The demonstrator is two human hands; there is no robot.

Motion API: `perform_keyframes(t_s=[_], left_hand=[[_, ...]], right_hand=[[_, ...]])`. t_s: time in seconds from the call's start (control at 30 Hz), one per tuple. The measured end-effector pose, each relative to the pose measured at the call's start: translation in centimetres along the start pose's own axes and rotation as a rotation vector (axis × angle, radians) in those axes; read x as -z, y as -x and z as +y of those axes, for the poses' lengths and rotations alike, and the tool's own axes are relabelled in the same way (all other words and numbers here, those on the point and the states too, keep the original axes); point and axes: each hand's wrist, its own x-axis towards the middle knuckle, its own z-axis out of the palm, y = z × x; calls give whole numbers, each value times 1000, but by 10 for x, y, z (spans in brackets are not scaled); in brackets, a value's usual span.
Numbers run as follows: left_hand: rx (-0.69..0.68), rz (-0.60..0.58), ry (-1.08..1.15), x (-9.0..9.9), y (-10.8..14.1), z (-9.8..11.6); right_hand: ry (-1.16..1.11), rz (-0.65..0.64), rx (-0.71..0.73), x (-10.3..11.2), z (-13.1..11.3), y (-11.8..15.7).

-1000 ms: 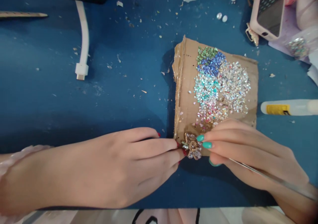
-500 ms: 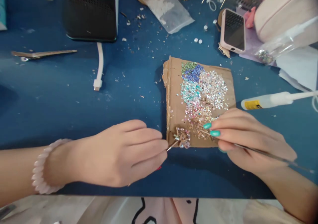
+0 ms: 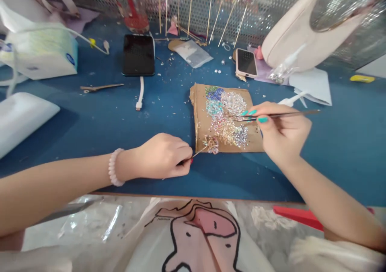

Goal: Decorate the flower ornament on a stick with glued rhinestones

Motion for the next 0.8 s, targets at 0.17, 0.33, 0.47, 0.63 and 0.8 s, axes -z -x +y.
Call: perform_keyframes(t_s=[0.17,0.33,0.47,0.63,0.8], left_hand=[[61,90,88,11,-3,0],[129,159,144,15,-4,4],[100,138,165,10,0,6],[47,88,175,8,3,7],[7,59,174,8,5,8]], right_hand=[[-15,-34,-75,7,-9,5],[-86,-260,-179,4,-15,10],[-148,-352,-251,-5,-17,16],[-200,-429,-387,-13,-22,20],[-236,-526,-493,-15,-26,24]])
